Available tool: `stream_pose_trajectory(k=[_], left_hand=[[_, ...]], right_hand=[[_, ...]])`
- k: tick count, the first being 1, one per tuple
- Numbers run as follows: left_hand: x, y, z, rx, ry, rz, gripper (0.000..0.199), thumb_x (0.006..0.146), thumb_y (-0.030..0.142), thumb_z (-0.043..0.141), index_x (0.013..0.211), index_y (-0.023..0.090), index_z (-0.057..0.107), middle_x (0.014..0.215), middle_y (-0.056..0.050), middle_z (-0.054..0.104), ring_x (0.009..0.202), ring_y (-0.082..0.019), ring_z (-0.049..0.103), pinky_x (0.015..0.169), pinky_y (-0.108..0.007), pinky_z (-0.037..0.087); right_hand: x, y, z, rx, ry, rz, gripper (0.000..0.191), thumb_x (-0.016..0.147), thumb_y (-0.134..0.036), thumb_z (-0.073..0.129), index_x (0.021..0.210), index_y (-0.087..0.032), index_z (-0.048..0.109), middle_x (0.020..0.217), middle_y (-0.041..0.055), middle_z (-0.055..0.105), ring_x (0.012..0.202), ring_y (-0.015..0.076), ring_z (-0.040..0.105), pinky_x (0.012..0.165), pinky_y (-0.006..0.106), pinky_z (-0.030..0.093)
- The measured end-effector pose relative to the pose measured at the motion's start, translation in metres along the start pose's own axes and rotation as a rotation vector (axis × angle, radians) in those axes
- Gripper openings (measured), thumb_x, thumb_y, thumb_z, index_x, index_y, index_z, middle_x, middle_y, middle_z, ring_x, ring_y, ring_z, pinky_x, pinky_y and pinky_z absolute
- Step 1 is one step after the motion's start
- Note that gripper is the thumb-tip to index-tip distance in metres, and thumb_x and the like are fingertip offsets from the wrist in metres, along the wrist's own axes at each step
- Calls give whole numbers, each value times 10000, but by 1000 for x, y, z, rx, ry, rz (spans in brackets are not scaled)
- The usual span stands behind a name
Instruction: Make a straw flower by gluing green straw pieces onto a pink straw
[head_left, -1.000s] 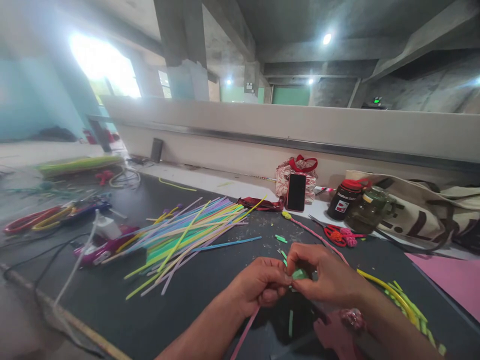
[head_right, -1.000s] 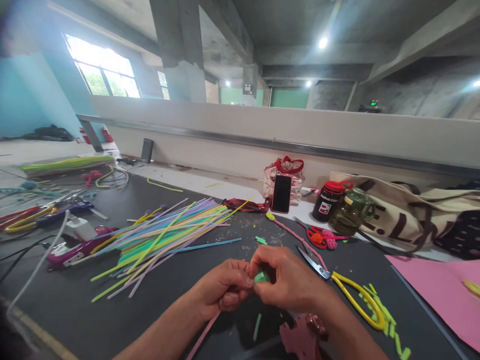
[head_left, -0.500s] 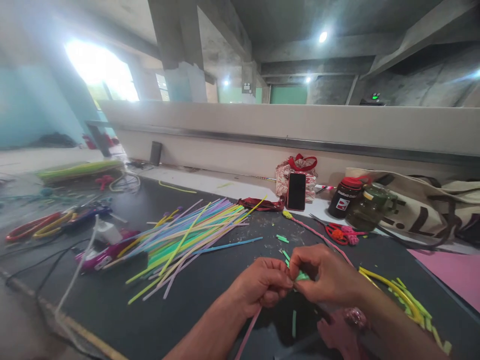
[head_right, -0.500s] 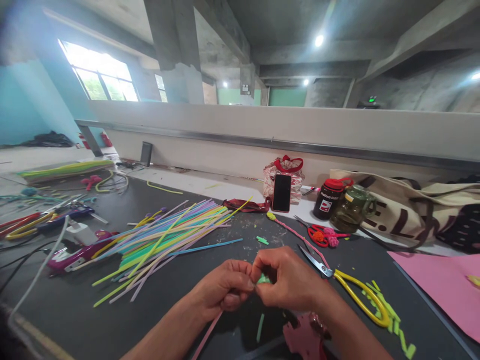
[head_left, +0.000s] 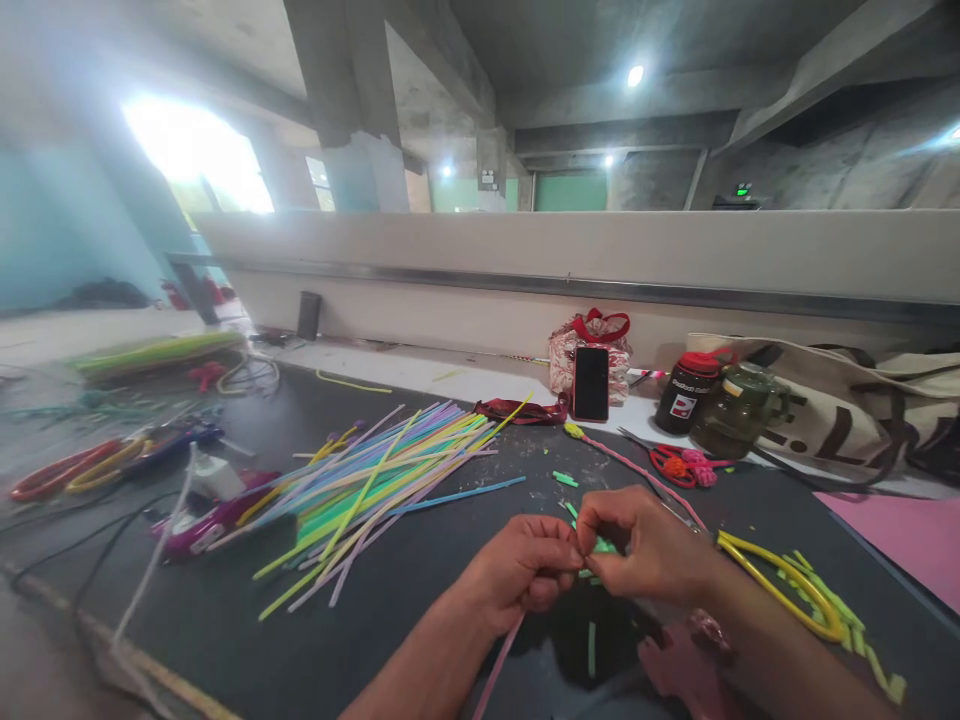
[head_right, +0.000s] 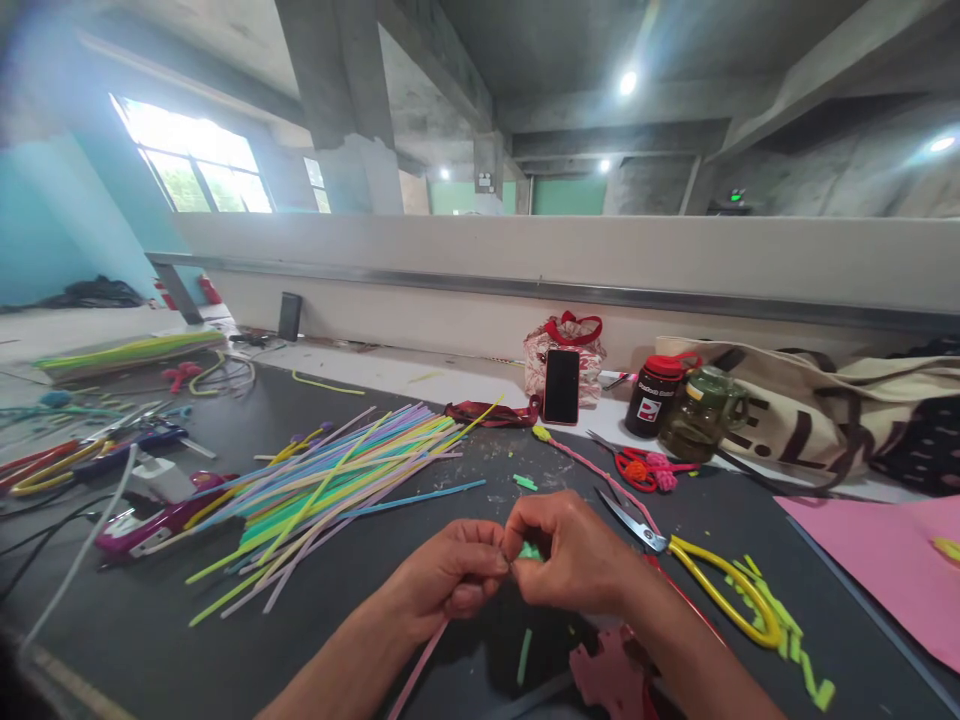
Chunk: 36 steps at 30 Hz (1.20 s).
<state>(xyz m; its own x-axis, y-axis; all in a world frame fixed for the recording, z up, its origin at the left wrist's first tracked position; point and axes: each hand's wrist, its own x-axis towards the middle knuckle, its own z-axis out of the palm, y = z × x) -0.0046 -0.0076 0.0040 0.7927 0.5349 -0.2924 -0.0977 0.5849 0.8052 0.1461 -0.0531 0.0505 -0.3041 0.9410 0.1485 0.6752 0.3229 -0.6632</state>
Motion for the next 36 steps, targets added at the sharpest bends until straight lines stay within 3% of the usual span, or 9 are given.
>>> stream_pose_trajectory(k=[3,7,9,12,15,22,27,32,36], left_hand=[[-1,1,0,-14,20,53,125,584,166,594,565,137,474,411,51,474,257,6,273,296,-147,86],[-3,5,0,-53,78,137,184,622,248,619,594,139,474,470,46,511,282,7,317,306,-138,135],[-4,7,0,-81,77,148,184,632,265,612,607,135,485,478,45,508,290,6,320,306,-138,142],[-4,8,-2,-140,57,167,185,637,267,598,592,125,488,458,46,482,284,6,291,294,-142,125],[-3,8,-2,-212,105,197,147,631,235,596,629,122,502,479,36,499,301,-3,329,286,-130,137],[-5,14,2,-313,312,212,153,597,137,621,712,134,520,574,5,574,391,-35,469,348,-115,315],[-5,14,2,-277,356,240,208,559,131,660,718,142,526,586,10,577,394,-30,464,342,-110,304],[-6,12,4,-224,356,295,206,540,133,676,684,139,529,548,23,562,380,-28,450,345,-114,306],[-7,11,6,-212,349,289,170,590,155,648,718,139,536,572,4,581,400,-39,472,354,-121,334]], right_hand=[[-2,-2,-6,24,-9,-8,159,597,-86,527,711,-189,571,565,-55,484,501,74,406,443,179,299],[-4,0,-17,224,-55,-1,606,574,-125,631,1126,-266,424,948,6,538,644,111,533,514,203,411],[-3,4,-19,293,-30,1,663,590,-135,635,1182,-268,368,1018,27,514,672,119,549,550,225,435],[1,10,-17,392,66,49,408,662,-185,596,1047,-214,462,890,12,544,657,113,536,554,227,430],[5,18,-15,504,200,151,95,749,-257,506,813,-192,484,606,-48,499,499,84,481,423,187,361],[8,16,-7,464,145,244,139,768,-291,454,667,-200,424,445,-93,383,369,68,381,356,176,262],[8,12,-2,416,85,226,200,800,-306,413,630,-201,398,409,-93,365,368,68,338,376,185,251],[9,19,1,375,156,201,386,821,-407,359,497,-199,328,364,-85,305,335,65,292,360,203,226],[9,16,0,449,110,188,277,808,-350,408,590,-179,425,484,-62,423,408,70,399,376,188,274]])
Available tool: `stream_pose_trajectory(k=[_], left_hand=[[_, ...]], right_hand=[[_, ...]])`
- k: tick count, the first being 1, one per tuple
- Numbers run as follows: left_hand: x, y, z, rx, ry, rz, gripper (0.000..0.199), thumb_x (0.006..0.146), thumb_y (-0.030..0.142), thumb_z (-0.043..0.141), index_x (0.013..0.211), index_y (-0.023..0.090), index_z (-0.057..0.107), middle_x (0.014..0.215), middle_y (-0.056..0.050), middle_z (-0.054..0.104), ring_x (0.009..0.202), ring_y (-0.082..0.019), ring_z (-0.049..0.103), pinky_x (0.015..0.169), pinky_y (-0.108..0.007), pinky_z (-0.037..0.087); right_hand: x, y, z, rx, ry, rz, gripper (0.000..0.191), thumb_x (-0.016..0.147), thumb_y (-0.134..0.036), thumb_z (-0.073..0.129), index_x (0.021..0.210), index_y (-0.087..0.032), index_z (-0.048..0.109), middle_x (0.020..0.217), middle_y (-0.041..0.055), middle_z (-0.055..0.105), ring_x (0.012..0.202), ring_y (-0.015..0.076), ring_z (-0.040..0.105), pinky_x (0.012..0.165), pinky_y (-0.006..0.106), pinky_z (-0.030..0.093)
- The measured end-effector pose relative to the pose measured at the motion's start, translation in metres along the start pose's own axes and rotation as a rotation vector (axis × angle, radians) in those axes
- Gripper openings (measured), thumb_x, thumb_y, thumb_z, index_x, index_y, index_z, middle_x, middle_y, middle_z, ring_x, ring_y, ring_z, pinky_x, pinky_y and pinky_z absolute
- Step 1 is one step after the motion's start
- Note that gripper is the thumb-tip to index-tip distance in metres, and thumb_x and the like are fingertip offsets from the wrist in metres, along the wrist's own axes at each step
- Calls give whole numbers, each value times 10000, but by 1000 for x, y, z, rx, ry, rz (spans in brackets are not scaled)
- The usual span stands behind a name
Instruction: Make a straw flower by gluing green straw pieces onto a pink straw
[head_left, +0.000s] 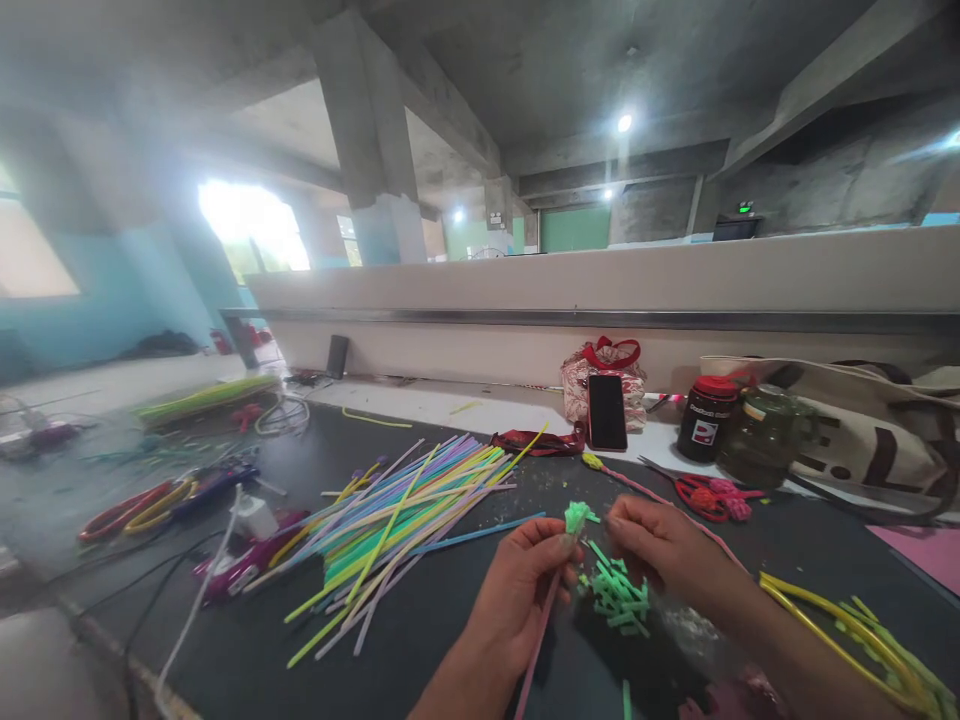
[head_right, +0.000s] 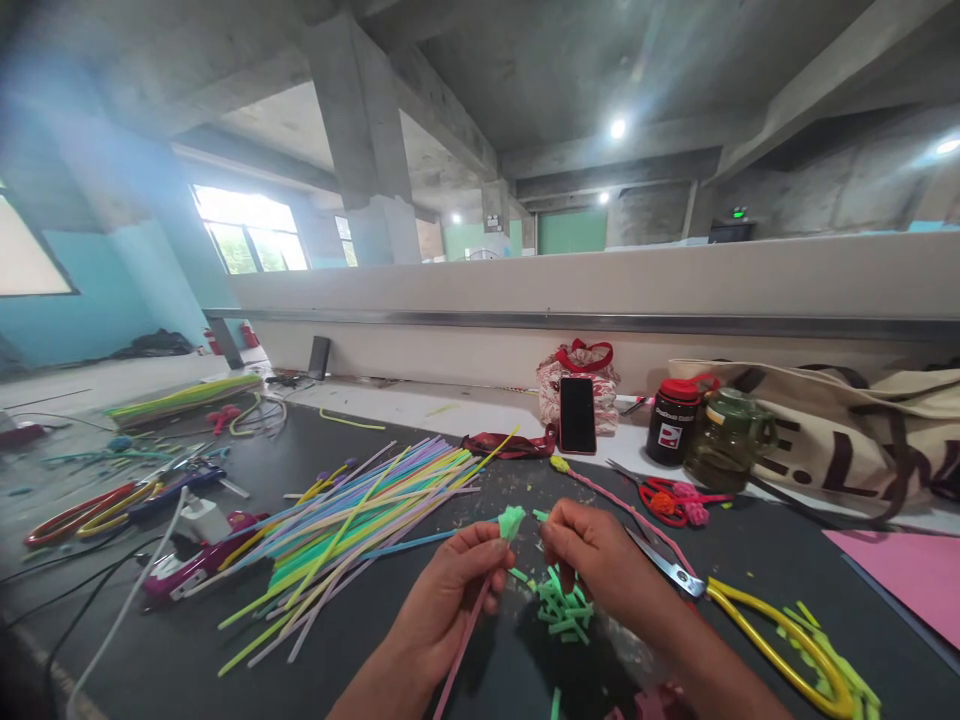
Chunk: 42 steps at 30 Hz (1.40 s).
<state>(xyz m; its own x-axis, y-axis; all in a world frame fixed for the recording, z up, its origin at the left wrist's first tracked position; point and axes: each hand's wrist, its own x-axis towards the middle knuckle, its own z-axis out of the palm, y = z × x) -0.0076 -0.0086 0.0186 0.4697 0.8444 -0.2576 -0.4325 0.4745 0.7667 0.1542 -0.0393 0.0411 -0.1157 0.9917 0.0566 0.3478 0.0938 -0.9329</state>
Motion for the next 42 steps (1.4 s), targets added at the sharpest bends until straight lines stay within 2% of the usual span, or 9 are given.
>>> stream_pose_trajectory(k=[6,12,19,24,29,31,35,38,42], left_hand=[[0,2,-1,-84,-15,-79,157,628,158,621,760,128,542,541,14,557,376,-31,452,335,-116,319],[3,2,-4,-119,-9,-98,184,632,149,623,788,134,526,568,14,558,394,-24,447,335,-104,304],[3,3,-3,-153,-10,-97,134,635,136,609,748,126,536,553,19,541,385,-21,434,330,-106,308],[3,3,-4,-186,-61,-143,90,636,128,597,698,110,535,560,7,542,389,-16,441,332,-97,300],[4,2,-5,-143,-155,-170,175,620,100,603,781,122,536,583,2,562,376,-6,432,328,-88,256],[4,2,-6,-118,-200,-173,156,622,102,597,762,126,531,568,7,558,362,-2,417,316,-89,219],[4,0,-8,-51,-325,-218,74,631,117,572,643,122,499,508,21,524,310,7,337,287,-108,141],[4,-1,-8,24,-442,-298,76,625,112,560,612,121,485,490,20,519,288,6,290,280,-126,122],[4,-2,-6,59,-461,-331,90,616,109,564,662,136,492,479,40,502,279,8,257,286,-130,94]], right_hand=[[0,-2,1,63,5,2,79,727,-215,503,672,-182,456,495,-77,431,423,69,423,368,168,313],[1,5,1,75,8,55,219,780,-322,453,613,-187,412,408,-97,379,318,50,338,320,169,223],[2,0,1,-46,96,-27,435,816,-405,358,439,-193,325,348,-82,295,332,54,255,356,201,211],[-1,-3,-4,-73,27,-60,58,678,-218,562,692,-186,516,553,-64,471,486,75,429,442,186,308],[-3,-7,-6,-38,9,52,248,754,-324,475,563,-170,508,371,-72,386,341,63,344,369,198,259],[-3,-9,-6,19,10,61,107,717,-266,525,733,-168,565,549,-32,524,434,72,423,387,187,285],[-6,-13,-3,153,-137,41,517,638,-158,583,1125,-246,430,1003,23,491,646,92,501,501,204,383],[-7,-12,-1,99,-248,-16,560,605,-105,586,1123,-255,437,1033,24,469,758,132,522,591,242,418],[-8,-11,1,-47,-211,-106,530,595,-52,554,1082,-245,483,904,5,520,841,166,517,671,266,423]])
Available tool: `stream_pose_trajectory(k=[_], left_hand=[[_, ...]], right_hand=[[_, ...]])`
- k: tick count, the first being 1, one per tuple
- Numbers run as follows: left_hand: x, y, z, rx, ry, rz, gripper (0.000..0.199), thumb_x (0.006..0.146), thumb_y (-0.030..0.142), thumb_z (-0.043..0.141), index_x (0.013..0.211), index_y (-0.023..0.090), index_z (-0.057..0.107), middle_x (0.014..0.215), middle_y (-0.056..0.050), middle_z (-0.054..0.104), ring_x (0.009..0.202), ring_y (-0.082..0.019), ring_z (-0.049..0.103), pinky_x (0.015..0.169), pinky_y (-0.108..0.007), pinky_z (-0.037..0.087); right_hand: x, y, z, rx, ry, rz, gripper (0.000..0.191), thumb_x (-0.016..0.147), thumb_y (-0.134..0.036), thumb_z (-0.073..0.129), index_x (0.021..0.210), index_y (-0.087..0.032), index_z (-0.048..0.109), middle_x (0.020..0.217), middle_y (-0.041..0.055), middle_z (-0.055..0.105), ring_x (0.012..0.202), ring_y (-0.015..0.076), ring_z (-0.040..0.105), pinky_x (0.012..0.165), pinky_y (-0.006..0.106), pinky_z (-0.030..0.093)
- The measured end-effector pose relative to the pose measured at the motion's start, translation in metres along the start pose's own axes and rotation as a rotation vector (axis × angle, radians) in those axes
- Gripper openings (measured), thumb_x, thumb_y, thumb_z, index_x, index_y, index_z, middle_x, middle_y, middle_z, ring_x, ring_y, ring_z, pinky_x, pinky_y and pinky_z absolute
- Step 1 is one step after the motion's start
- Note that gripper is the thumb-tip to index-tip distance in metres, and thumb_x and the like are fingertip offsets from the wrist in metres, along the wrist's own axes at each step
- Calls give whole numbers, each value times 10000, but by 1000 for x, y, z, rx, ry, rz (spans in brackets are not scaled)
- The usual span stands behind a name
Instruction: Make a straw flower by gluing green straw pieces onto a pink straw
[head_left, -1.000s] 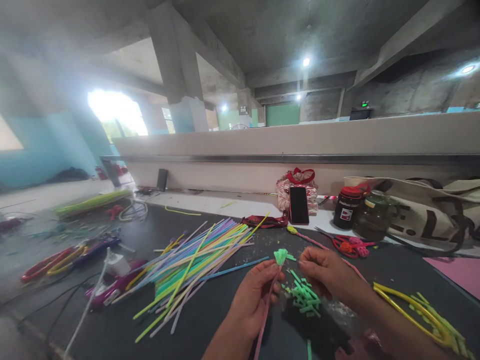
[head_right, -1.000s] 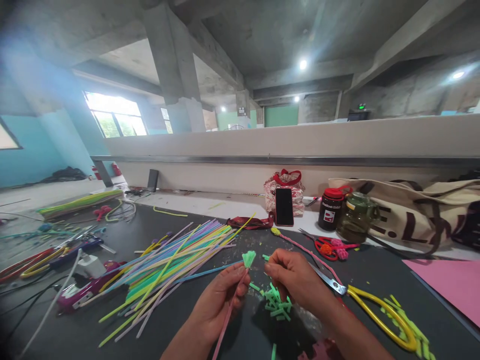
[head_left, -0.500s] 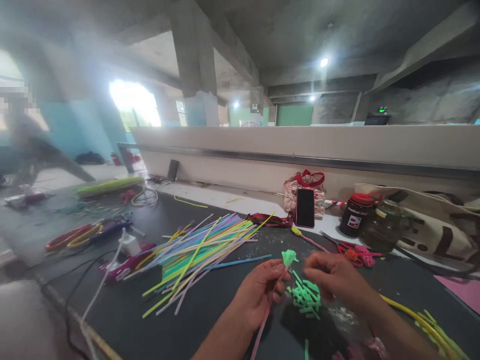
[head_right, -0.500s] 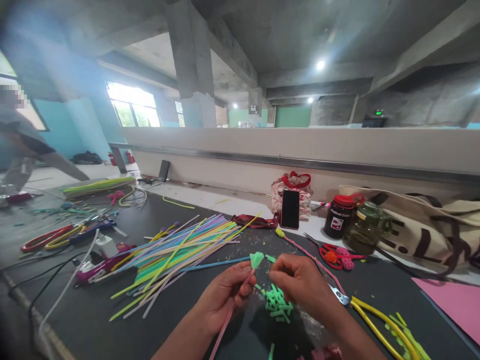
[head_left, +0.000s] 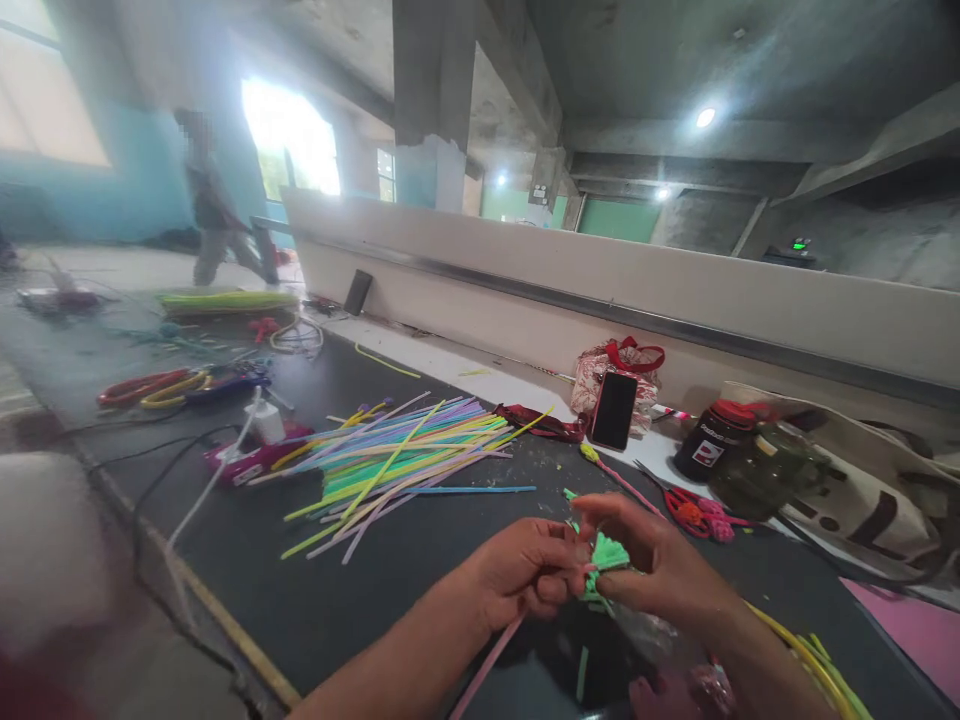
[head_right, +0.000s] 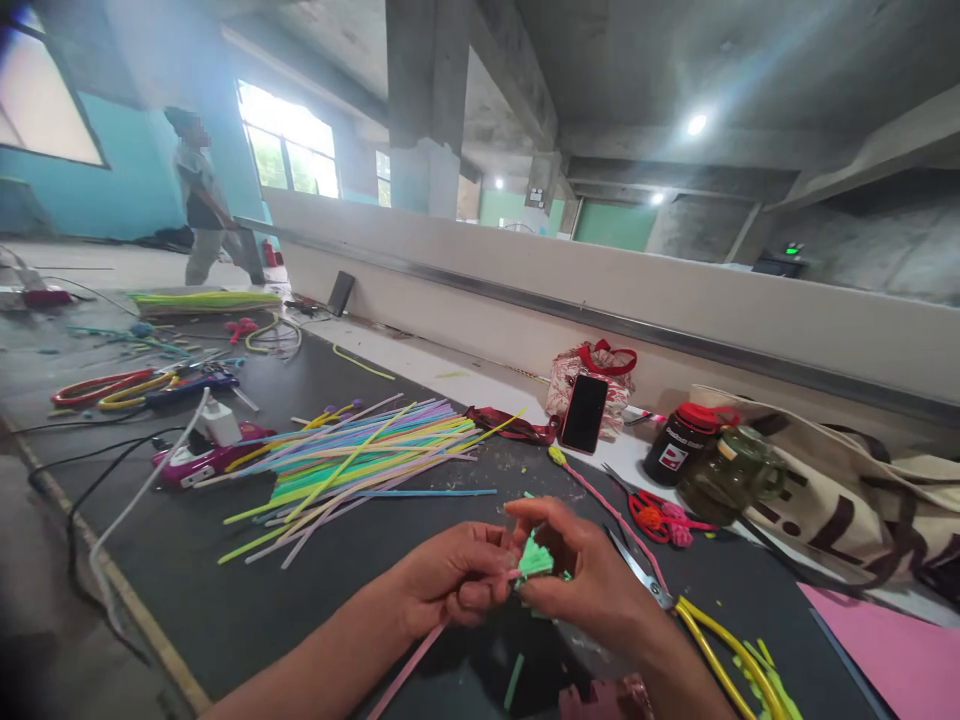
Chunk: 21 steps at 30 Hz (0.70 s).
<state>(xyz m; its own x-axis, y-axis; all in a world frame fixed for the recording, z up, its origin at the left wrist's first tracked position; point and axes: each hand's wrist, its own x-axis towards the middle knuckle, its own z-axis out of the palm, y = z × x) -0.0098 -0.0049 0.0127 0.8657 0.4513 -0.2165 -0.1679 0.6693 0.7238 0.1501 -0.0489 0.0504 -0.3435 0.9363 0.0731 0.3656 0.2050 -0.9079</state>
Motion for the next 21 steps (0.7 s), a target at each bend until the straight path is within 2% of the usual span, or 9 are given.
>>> stream_pose_trajectory(k=[3,9,13,18,21], left_hand=[[0,-1,1,4,9,-5,105,604,112,565,650,143,477,471,47,489,283,7,247,295,-133,87],[1,-2,0,-3,22,-17,138,598,108,560,659,166,450,471,48,497,286,7,218,307,-135,81],[1,-2,1,-9,20,-4,110,598,102,536,678,155,480,474,43,490,300,0,256,309,-130,85],[-1,-1,2,-21,42,-2,82,635,195,535,670,124,515,548,1,528,350,-15,352,312,-130,132],[0,-2,2,7,47,15,126,630,215,577,622,114,502,555,-7,538,346,-3,327,314,-132,127]], right_hand=[[-1,-3,1,-45,43,-17,533,621,-47,526,1112,-247,466,865,-1,542,841,161,524,731,281,409],[-1,-6,3,-77,15,-48,581,640,-59,544,1169,-260,414,884,-1,539,825,145,522,687,253,410],[-1,-5,3,-106,42,-20,551,652,-83,537,1165,-249,424,882,-3,535,826,143,519,705,254,404],[0,-3,1,-167,63,-4,539,662,-112,526,1175,-239,421,878,4,531,824,155,520,714,272,409],[0,-3,3,-252,107,-16,539,663,-101,512,1173,-248,420,855,-3,531,785,146,521,682,261,410]])
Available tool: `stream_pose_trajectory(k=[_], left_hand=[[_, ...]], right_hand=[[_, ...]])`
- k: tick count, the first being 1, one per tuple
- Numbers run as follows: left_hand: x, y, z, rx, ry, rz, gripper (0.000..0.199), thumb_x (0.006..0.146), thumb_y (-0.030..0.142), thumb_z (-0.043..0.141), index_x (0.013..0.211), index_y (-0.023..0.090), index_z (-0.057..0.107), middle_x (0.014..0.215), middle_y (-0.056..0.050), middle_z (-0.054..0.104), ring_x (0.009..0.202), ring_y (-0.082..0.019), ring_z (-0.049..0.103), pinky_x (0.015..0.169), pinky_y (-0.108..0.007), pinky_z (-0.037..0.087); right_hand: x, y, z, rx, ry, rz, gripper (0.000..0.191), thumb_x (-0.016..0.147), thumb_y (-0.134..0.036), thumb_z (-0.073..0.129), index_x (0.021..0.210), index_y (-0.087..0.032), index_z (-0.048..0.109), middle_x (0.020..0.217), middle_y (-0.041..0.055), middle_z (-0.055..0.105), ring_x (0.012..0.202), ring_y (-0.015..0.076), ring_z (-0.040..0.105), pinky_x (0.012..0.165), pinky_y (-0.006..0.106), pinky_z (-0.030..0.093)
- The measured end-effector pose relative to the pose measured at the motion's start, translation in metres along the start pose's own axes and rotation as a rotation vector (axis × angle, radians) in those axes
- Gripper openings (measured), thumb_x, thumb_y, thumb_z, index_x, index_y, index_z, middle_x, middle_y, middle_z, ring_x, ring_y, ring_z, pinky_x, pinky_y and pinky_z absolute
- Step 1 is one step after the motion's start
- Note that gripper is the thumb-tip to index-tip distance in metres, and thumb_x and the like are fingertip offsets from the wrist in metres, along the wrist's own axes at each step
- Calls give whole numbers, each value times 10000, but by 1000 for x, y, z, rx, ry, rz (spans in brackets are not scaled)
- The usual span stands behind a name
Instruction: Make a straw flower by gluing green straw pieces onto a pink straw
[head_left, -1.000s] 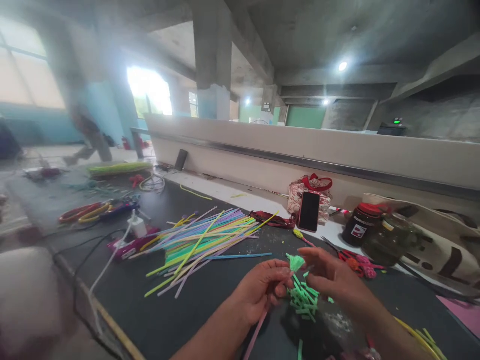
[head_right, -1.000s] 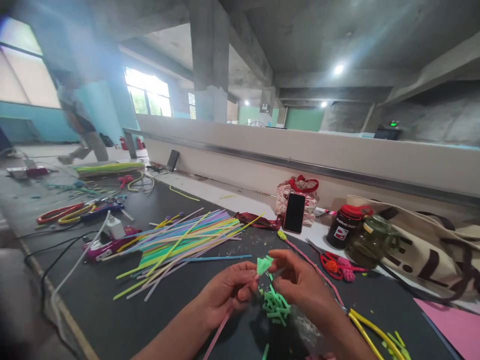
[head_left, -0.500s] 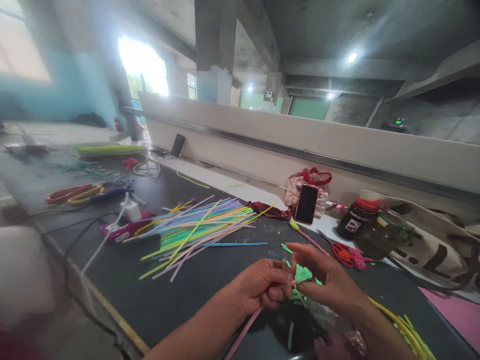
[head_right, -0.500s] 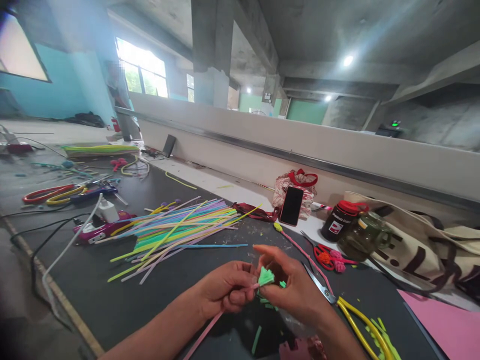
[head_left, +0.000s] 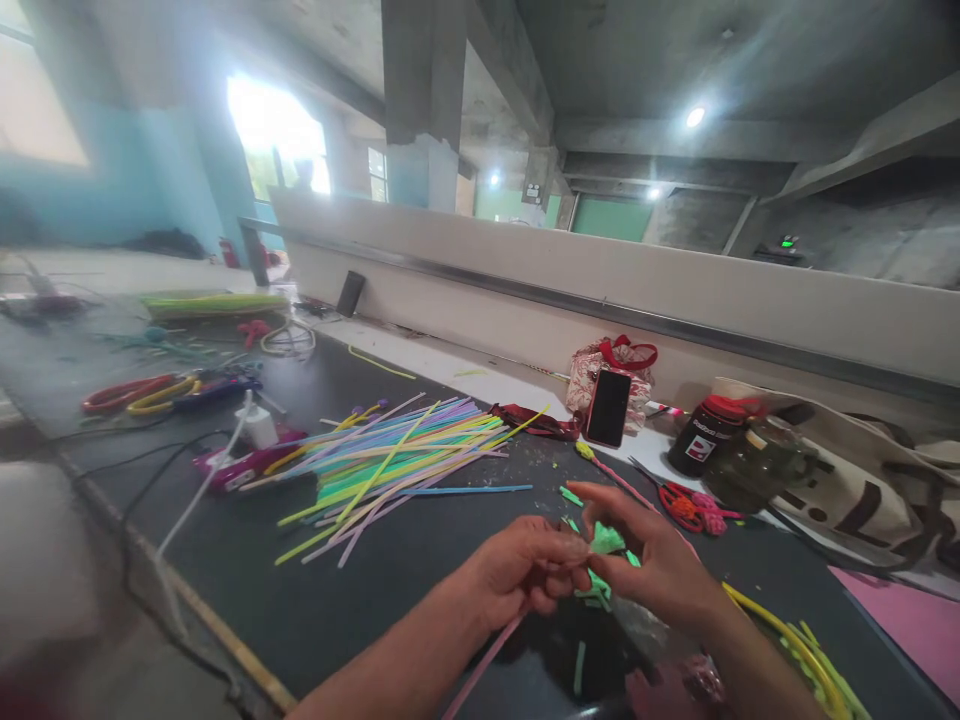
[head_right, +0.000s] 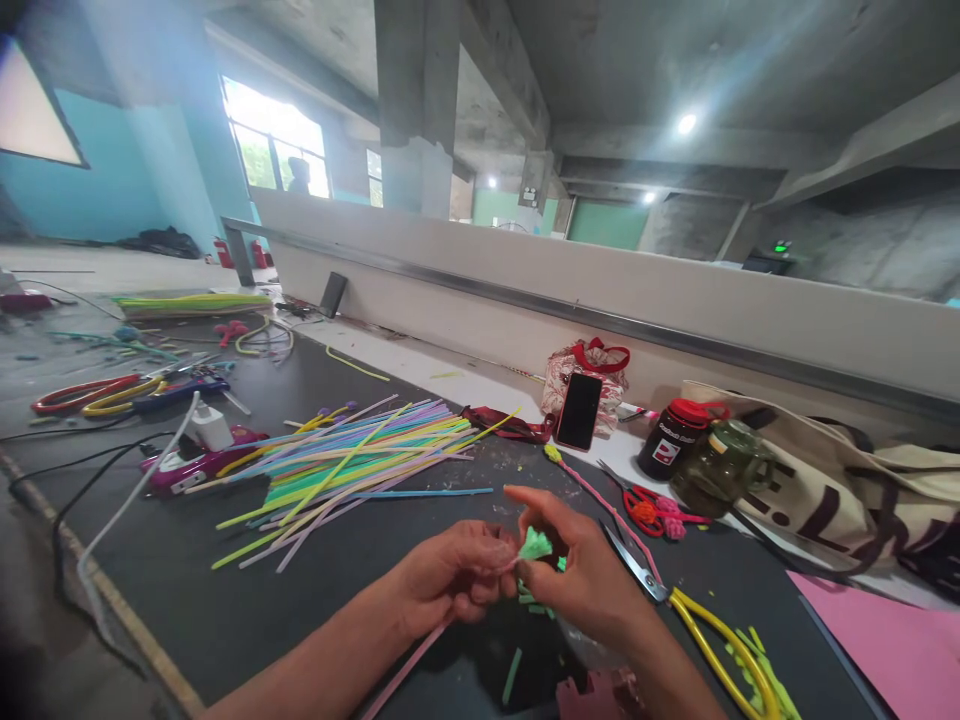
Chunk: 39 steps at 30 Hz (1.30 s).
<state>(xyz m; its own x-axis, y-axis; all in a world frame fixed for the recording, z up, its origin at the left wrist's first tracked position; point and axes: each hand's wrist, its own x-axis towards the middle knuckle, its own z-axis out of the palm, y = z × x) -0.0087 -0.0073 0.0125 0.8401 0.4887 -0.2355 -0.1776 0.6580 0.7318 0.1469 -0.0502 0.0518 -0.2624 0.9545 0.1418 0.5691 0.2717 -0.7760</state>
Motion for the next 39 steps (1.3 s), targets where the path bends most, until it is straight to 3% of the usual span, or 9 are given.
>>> stream_pose_trajectory(k=[6,11,15,23,31,36,39], left_hand=[[3,-2,-2,65,28,9,168,631,233,619,604,114,504,496,20,515,302,16,241,306,-144,67],[1,0,-2,50,12,22,179,656,255,596,592,125,492,469,40,488,292,15,216,307,-149,43],[-1,1,-1,72,-26,-7,163,657,238,585,588,124,491,465,38,494,285,14,222,305,-151,54],[0,1,0,99,9,-6,174,633,248,601,579,134,480,449,43,500,275,11,232,305,-151,70],[0,-2,3,139,123,75,193,607,288,625,589,134,510,441,50,497,281,5,262,304,-154,79],[-1,0,7,246,360,331,201,610,308,632,685,137,557,506,37,544,335,-22,389,316,-140,212],[-1,0,9,314,433,419,216,578,292,659,699,139,568,468,50,524,339,-45,415,333,-156,276]], right_hand=[[0,0,4,-89,33,-13,555,626,-82,515,1147,-260,446,845,-12,526,688,124,510,597,236,408],[1,7,2,273,-66,30,616,637,-75,532,1192,-278,357,968,10,485,706,113,525,597,235,416],[1,9,-1,489,-119,-52,569,646,-149,597,1166,-250,388,926,25,493,770,135,509,639,258,410],[1,3,0,394,-81,6,500,707,-144,563,1164,-232,380,834,8,501,725,123,498,606,253,416],[-1,4,2,252,-49,5,586,690,-81,518,1216,-248,323,873,4,506,712,108,517,624,251,431],[-3,-7,-5,272,-24,31,766,621,-23,530,1258,-333,240,1214,60,378,730,111,542,611,273,444],[-3,-9,-8,319,10,56,722,643,-46,529,1254,-317,258,1252,81,345,720,107,538,605,274,439]])
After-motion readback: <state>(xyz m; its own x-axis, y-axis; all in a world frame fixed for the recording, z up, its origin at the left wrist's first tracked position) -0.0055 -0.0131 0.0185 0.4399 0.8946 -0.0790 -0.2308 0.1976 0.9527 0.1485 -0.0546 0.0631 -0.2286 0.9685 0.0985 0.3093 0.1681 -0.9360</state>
